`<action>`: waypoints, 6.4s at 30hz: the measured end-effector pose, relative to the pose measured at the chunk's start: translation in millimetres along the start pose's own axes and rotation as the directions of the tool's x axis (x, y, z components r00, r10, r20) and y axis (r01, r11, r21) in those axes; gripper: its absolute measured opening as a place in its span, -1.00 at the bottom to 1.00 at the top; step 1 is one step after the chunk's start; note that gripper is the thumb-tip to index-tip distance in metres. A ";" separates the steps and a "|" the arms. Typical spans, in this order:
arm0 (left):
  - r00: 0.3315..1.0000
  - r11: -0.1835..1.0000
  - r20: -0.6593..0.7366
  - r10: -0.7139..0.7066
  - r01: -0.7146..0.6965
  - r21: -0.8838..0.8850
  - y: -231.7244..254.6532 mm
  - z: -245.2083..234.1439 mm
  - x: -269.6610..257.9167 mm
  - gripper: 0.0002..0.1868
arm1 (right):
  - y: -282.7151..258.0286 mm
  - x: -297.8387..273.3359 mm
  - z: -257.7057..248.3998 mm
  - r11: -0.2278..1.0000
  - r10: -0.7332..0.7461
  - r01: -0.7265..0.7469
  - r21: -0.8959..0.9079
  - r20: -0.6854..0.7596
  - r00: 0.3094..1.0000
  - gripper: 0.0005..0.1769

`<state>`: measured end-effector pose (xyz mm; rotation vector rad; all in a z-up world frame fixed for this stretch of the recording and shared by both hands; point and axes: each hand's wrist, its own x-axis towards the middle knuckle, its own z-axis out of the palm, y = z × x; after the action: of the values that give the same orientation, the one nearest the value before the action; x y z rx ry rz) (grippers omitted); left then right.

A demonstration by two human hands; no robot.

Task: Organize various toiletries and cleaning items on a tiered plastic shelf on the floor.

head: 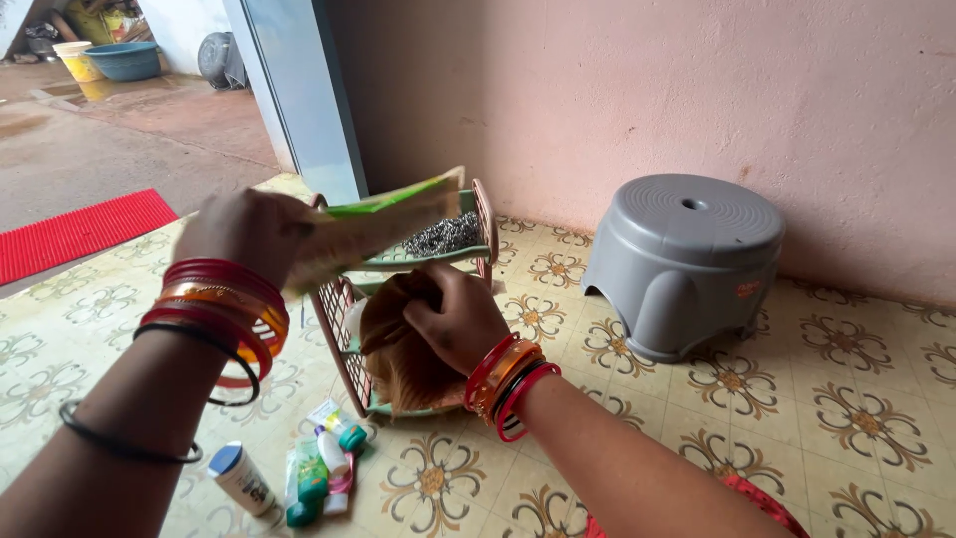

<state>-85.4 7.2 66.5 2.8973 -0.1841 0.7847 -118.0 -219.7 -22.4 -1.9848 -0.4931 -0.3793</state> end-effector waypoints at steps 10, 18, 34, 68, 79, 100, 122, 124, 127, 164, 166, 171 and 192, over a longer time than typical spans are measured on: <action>0.962 0.836 0.267 -0.063 0.196 -0.513 -23.4 97.4 -44.5 -0.72 | 107.7 -42.3 37.5 0.937 0.012 -0.021 0.350 0.027 1.000 -0.62; 0.801 0.505 0.585 0.132 0.453 -0.734 -51.0 217.7 -77.6 -0.66 | 152.4 -77.7 60.3 0.901 0.205 -0.226 0.370 0.095 0.974 -0.60; 0.560 0.617 0.825 0.074 0.624 -0.479 -83.4 386.1 -159.8 -0.71 | 248.6 -136.6 100.8 0.765 0.501 -0.539 0.351 0.201 0.842 -0.77; 0.968 0.961 0.189 0.163 -0.112 -0.253 21.9 317.6 -76.8 -0.72 | 299.1 -94.1 113.6 0.603 0.504 -0.498 0.623 0.187 0.843 -0.63; 0.934 0.924 0.211 0.287 -0.212 -0.318 0.4 335.9 -58.9 -0.86 | 318.1 -62.5 116.2 0.636 0.426 -0.405 0.657 0.139 0.894 -0.66; 0.973 0.992 0.223 0.055 -0.028 -0.122 72.9 194.3 -51.0 -0.63 | 202.7 -12.0 54.3 0.789 0.293 -0.186 0.586 -0.092 0.952 -0.70; 0.943 0.985 0.323 -0.085 0.128 -0.112 93.2 176.3 68.6 -0.35 | 124.0 28.6 -19.4 0.937 0.109 -0.063 -0.345 0.116 0.987 0.10; 0.928 0.983 0.358 -0.101 0.148 -0.107 96.6 170.9 70.7 -0.29 | 121.3 29.1 -19.3 0.928 0.129 -0.075 -0.366 0.124 0.984 0.09; 0.885 0.972 0.438 -0.157 0.217 -0.089 95.1 170.1 79.0 -0.16 | 105.1 31.2 -22.3 0.909 0.143 -0.086 -0.408 0.110 0.984 0.06; 0.998 0.924 -0.053 0.037 -0.054 -0.379 133.1 180.6 57.0 -0.36 | 164.1 53.5 -21.4 0.954 -0.129 0.003 -0.299 -0.402 0.907 -0.63; 0.998 0.916 -0.053 0.045 -0.063 -0.396 137.5 182.9 60.4 -0.36 | 166.3 55.6 -27.7 0.944 -0.127 -0.015 -0.328 -0.408 0.904 -0.64; 1.000 0.912 -0.017 -0.001 -0.006 -0.410 140.8 182.6 65.7 -0.43 | 155.5 56.7 -35.9 0.931 -0.134 -0.003 -0.365 -0.350 0.927 -0.64; 0.890 0.746 -0.428 -0.155 -0.178 -0.641 84.2 164.2 -1.1 -0.52 | 131.2 7.0 -7.4 0.938 -0.281 0.207 -0.278 -0.260 0.924 -0.46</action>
<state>-18.4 -101.9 -66.4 1.9701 -0.3477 1.1030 -47.3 -278.1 -116.8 -2.0581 -0.5230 -0.9224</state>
